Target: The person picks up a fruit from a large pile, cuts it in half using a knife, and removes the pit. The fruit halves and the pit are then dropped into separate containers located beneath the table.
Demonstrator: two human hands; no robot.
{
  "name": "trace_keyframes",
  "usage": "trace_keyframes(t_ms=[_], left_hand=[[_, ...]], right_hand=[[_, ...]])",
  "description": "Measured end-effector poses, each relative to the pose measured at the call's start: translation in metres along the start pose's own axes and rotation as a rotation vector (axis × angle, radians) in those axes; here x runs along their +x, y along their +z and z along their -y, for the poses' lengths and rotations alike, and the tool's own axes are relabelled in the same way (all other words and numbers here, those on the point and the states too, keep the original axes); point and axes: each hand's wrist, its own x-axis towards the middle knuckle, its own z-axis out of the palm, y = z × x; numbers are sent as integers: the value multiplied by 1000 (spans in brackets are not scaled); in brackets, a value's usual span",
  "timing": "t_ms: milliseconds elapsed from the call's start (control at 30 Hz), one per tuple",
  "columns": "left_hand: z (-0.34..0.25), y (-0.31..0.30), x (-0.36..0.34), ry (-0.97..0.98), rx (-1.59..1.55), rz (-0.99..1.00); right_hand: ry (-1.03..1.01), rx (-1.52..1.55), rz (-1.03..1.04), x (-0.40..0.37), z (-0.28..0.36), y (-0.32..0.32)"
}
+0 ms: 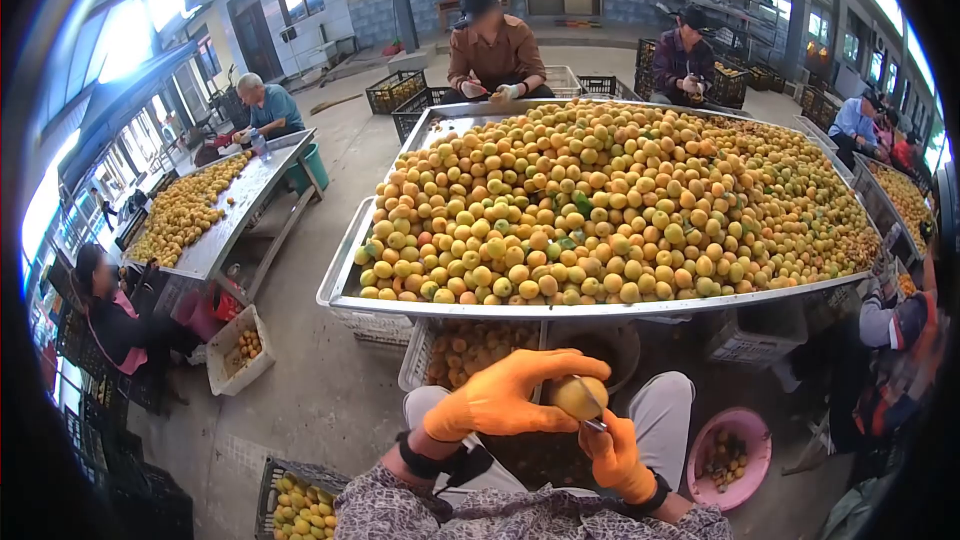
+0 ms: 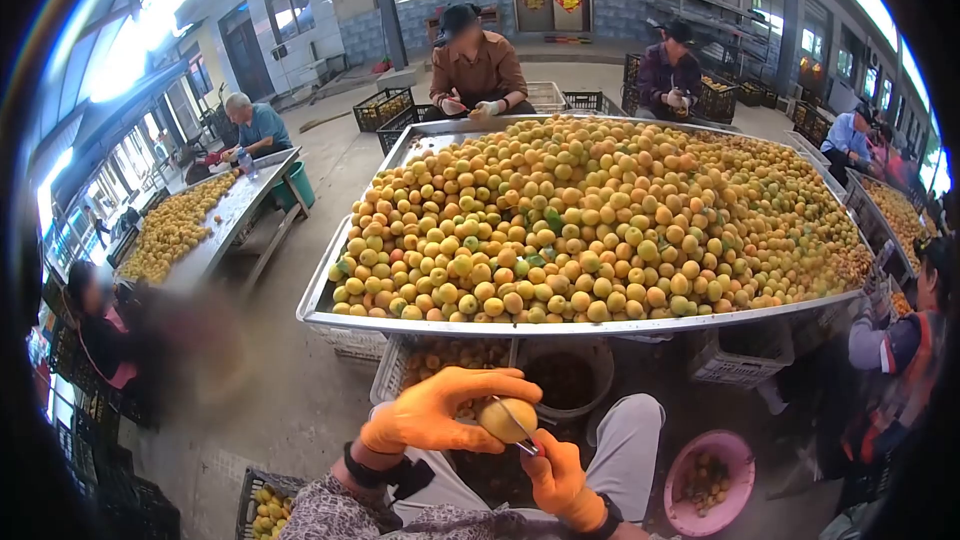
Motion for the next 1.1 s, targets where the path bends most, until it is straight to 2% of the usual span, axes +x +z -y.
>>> trace_keyframes(t_ms=[67, 133, 200, 233, 300, 333, 400, 467, 533, 733, 767, 800, 867, 900, 933, 967, 1033, 1067, 1100], left_hand=[[0, 32, 1, 12, -792, -249], [13, 61, 6, 9, -1123, -264], [11, 69, 2, 38, -1146, -346], [9, 66, 0, 45, -1151, -352], [3, 53, -8, 21, -929, -328], [-1, 46, -10, 21, -929, -338], [-8, 35, -13, -108, -600, -307], [-4, 28, -12, -73, -475, -280], [-6, 18, -11, 33, -25, -267], [5, -6, -7, 12, 107, -235], [10, -7, -7, -56, -57, -230], [16, -6, -8, -59, -53, -228], [37, 1, -10, -229, -423, -428], [61, 5, -9, -94, -553, -531], [69, 12, -11, -100, -554, -528], [74, 17, -12, -72, -621, -498], [76, 37, -8, -17, -815, -438], [74, 44, -5, -52, -730, -387], [68, 54, -3, -29, -951, -409]], right_hand=[[-111, 57, -144, 1, 1, 8], [-111, 94, -133, 10, 2, 13], [-321, -62, -394, 20, -3, 23], [-321, -67, -385, 20, -1, 18], [-248, -78, -159, 14, 6, 6], [-249, -74, -151, 14, 8, 2], [-159, -109, -33, 12, 10, -3], [-144, -98, -36, 11, 9, -2], [-126, -88, -42, 10, 10, -2], [41, -77, 67, 18, 23, -14], [163, -66, 78, 19, 29, -16], [284, -54, 89, 19, 33, -17], [233, -68, 8, 10, 32, -17], [143, -22, -92, 6, 32, -19], [58, 26, -196, 1, 33, -19], [82, 144, -288, 10, 44, -15], [137, 90, -227, 29, 49, -19], [150, 68, -188, 38, 47, -18], [155, 65, -193, 47, 48, -17]])
